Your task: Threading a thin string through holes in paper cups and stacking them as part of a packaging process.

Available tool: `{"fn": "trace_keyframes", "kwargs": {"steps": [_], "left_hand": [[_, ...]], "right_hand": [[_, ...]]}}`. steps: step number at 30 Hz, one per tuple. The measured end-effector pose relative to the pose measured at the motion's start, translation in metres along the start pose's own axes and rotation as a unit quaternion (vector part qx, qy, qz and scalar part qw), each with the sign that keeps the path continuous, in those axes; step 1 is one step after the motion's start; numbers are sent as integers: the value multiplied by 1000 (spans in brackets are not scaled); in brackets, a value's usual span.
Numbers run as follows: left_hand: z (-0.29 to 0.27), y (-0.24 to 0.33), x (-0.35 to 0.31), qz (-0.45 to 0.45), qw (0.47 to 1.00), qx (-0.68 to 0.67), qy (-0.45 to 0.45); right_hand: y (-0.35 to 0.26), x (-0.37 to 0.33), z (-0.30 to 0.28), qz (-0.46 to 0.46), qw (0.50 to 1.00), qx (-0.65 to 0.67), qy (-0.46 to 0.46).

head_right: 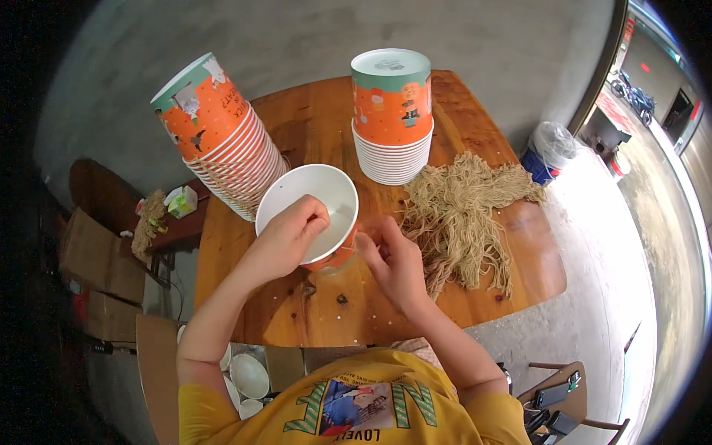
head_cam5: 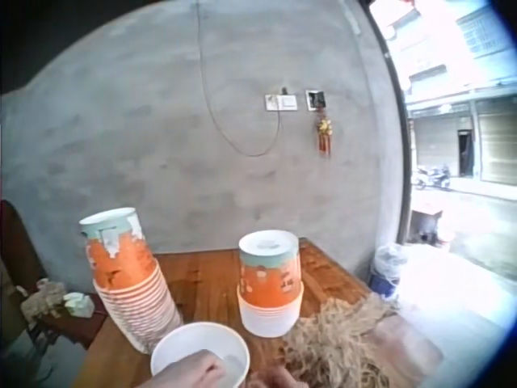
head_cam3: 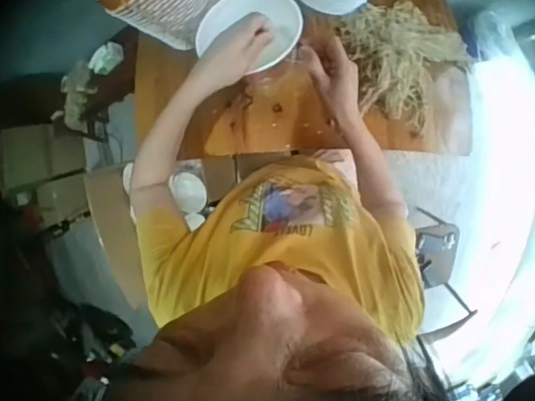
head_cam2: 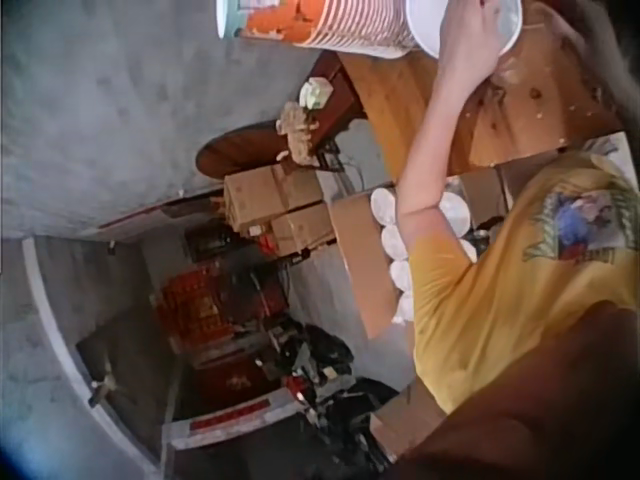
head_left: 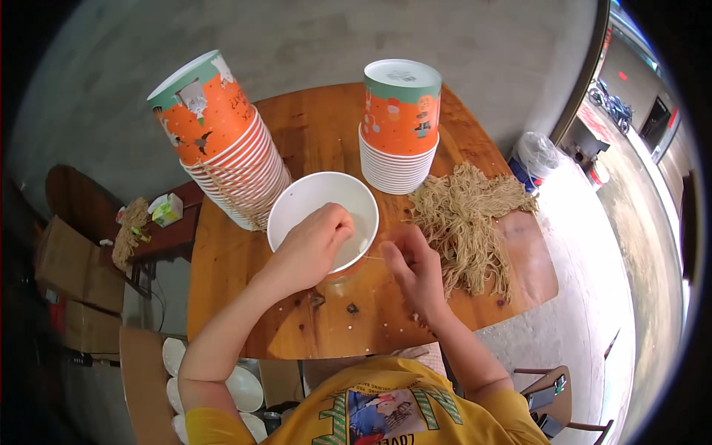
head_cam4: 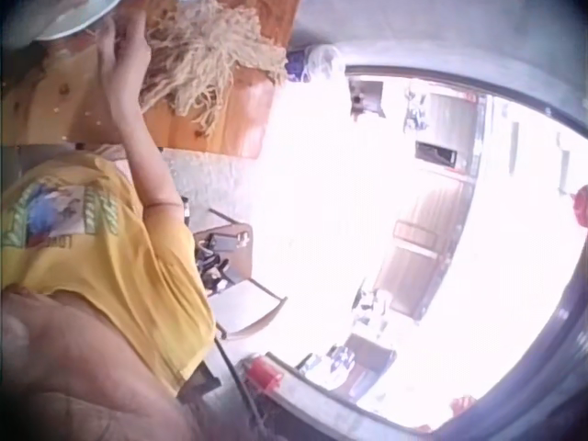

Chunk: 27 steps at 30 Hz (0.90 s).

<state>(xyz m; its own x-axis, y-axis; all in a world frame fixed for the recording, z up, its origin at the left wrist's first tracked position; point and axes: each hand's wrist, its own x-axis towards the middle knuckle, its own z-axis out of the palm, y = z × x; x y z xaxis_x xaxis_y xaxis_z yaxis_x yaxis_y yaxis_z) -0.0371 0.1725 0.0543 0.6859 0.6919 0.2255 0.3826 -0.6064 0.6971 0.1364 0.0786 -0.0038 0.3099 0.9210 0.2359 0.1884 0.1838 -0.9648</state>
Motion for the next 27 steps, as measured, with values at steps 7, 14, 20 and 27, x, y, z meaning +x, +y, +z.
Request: {"fn": "trace_keyframes", "kwargs": {"steps": [7,14,20,27], "left_hand": [[2,2,-2,-15,996,-79,-36],[5,4,0,-179,922,-324,-114],[8,1,1,-247,903,-335,-108],[11,14,3,-244,904,-326,-131]], "right_hand": [[-3,19,7,33,990,75,-115],[-8,21,7,70,960,233,-136],[-6,25,-10,51,962,211,-165],[-47,42,-44,110,926,141,-333]]}}
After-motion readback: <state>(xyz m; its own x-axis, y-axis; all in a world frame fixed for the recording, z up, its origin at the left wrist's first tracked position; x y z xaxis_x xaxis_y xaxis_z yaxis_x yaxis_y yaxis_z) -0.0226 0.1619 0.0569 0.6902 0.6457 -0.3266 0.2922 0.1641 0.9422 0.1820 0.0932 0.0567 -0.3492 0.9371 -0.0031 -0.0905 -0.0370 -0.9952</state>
